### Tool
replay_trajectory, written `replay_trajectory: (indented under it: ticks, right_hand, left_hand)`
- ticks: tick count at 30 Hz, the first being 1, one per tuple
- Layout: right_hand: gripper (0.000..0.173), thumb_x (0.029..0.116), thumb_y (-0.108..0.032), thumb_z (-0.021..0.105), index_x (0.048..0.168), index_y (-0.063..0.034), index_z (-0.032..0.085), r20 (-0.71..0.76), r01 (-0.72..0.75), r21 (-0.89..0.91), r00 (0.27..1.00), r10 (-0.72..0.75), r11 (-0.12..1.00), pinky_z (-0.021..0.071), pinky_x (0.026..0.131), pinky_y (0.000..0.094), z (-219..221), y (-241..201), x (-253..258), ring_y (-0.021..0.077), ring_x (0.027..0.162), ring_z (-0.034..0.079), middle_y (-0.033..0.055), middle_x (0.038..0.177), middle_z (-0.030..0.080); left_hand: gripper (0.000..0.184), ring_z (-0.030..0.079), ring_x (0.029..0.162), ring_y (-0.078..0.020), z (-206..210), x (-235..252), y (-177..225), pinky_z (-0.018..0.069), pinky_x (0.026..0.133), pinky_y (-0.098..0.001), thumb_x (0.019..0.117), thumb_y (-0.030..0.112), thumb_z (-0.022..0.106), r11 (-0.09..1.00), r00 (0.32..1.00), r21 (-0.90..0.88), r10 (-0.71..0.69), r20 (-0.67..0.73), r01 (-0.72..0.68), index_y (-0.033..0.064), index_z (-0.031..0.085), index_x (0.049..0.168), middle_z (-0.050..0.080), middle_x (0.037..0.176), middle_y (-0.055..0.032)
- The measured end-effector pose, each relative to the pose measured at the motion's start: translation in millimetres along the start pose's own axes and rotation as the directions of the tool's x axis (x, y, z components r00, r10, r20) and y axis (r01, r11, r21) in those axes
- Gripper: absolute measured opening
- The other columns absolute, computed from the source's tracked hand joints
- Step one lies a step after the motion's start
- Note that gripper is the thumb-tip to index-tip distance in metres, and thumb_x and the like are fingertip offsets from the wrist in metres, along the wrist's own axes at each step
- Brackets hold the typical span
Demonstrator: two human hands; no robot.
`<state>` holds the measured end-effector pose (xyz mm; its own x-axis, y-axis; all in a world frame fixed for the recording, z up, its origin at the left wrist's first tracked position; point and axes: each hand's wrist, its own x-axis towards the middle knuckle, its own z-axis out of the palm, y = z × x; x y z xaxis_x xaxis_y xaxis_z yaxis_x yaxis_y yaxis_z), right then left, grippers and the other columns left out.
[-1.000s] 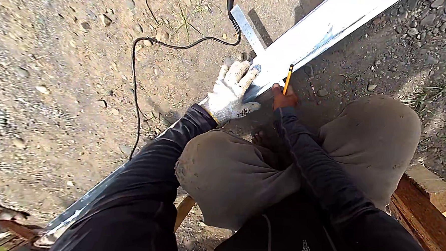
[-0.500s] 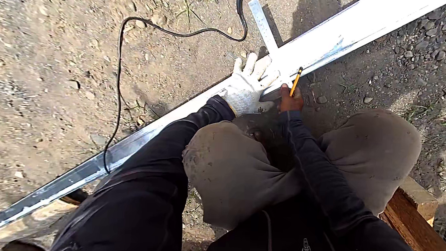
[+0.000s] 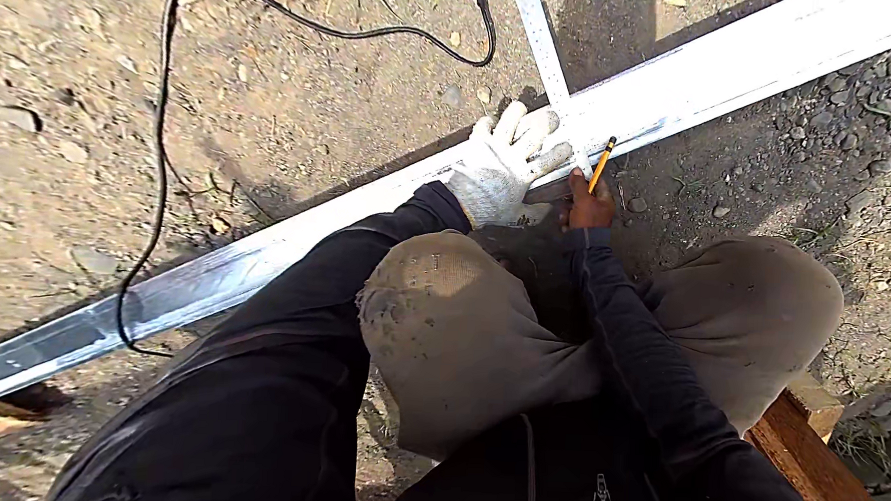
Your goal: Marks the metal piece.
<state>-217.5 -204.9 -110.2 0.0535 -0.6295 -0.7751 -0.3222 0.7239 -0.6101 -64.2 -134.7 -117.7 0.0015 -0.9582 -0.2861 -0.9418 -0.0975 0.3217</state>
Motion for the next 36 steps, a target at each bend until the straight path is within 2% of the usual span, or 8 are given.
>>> replay_trajectory:
  ticks: [9,12,20,24,30,32,34,36]
  right_hand:
    - [0.02,0.105,-0.02,0.061,0.115,-0.0031,0.057,0.07,0.031,0.148,0.997,-0.042,0.988,0.0396,0.033,0.0252,-2.7,4.9,-0.8,0.0092,0.036,0.039,0.0043,0.062,0.051]
    - [0.021,0.106,-0.019,0.059,0.118,-0.0024,0.057,0.081,0.019,0.175,0.996,-0.034,0.984,0.0382,0.031,0.0238,-3.1,2.9,-3.1,0.0089,0.035,0.038,0.0049,0.061,0.051]
    - [0.021,0.1065,-0.021,0.058,0.117,-0.0033,0.056,0.07,0.024,0.172,0.997,-0.037,0.985,0.0389,0.031,0.0246,-2.4,3.4,-3.4,0.0092,0.034,0.039,0.0031,0.056,0.047]
    - [0.02,0.1061,-0.021,0.059,0.115,-0.0031,0.057,0.061,0.012,0.138,0.998,-0.021,0.99,0.0393,0.032,0.0249,-2.0,1.6,-2.3,0.0097,0.034,0.04,0.0034,0.055,0.047]
    - [0.023,0.1047,-0.025,0.062,0.111,-0.003,0.058,0.028,0.028,-0.008,0.999,-0.028,1.0,0.0416,0.034,0.0267,-0.5,0.0,-0.6,0.011,0.037,0.041,0.0052,0.06,0.05]
    - [0.035,0.1017,-0.031,0.067,0.123,-0.0042,0.058,-0.006,0.059,-0.135,0.998,-0.061,0.989,0.0454,0.041,0.0305,-4.5,-1.2,-0.5,0.0132,0.045,0.046,0.0075,0.071,0.056]
    - [0.045,0.0992,-0.034,0.07,0.132,-0.0062,0.056,-0.034,0.096,-0.23,0.994,-0.106,0.968,0.0499,0.053,0.0352,-14.7,-10.9,-4.7,0.0164,0.058,0.055,0.0098,0.087,0.066]
    - [0.035,0.1047,-0.036,0.059,0.123,-0.0057,0.061,-0.061,0.14,-0.268,0.985,-0.162,0.953,0.0488,0.047,0.0335,-26.3,-22.0,-10.7,0.0152,0.05,0.054,0.009,0.085,0.069]
  left_hand:
    - [0.088,0.026,0.149,-0.0502,-4.3,-1.0,-0.7,0.0382,0.098,-0.0732,0.0782,0.081,0.052,0.999,0.999,-0.033,0.026,-0.024,-0.027,0.0391,0.041,0.155,0.032,0.167,-0.0107]
    - [0.086,0.025,0.15,-0.0505,-4.8,-2.1,0.4,0.0372,0.1,-0.0741,0.0794,0.081,0.052,0.999,1.0,-0.034,0.014,-0.025,-0.015,0.0405,0.041,0.155,0.032,0.167,-0.0109]
    - [0.087,0.022,0.151,-0.0527,-4.2,-0.9,0.7,0.0336,0.103,-0.0761,0.0801,0.081,0.049,1.0,1.0,-0.006,0.025,-0.008,-0.025,0.0409,0.039,0.156,0.03,0.168,-0.0131]
    - [0.089,0.022,0.151,-0.0516,-3.2,0.4,1.1,0.0363,0.1,-0.0754,0.0775,0.082,0.05,1.0,1.0,-0.007,0.014,-0.001,-0.014,0.0416,0.039,0.155,0.03,0.168,-0.0115]
    - [0.088,0.026,0.149,-0.0517,-3.2,1.0,0.6,0.0377,0.097,-0.0743,0.0773,0.081,0.052,1.0,1.0,-0.015,0.014,-0.002,-0.014,0.0402,0.041,0.155,0.031,0.167,-0.0121]
    - [0.089,0.028,0.148,-0.0511,-5.8,0.8,2.6,0.0384,0.097,-0.0739,0.0773,0.081,0.053,1.0,1.0,-0.015,0.006,0.004,-0.006,0.0386,0.041,0.155,0.03,0.168,-0.0119]
    - [0.09,0.029,0.147,-0.0506,-8.5,1.3,4.0,0.0391,0.096,-0.0733,0.0767,0.08,0.054,1.0,1.0,-0.008,-0.009,0.011,0.009,0.0388,0.041,0.155,0.03,0.167,-0.0114]
    - [0.09,0.031,0.146,-0.0512,-8.5,1.5,4.1,0.0401,0.095,-0.0732,0.0762,0.079,0.056,1.0,1.0,-0.011,-0.014,0.012,0.014,0.0397,0.041,0.155,0.031,0.167,-0.0112]
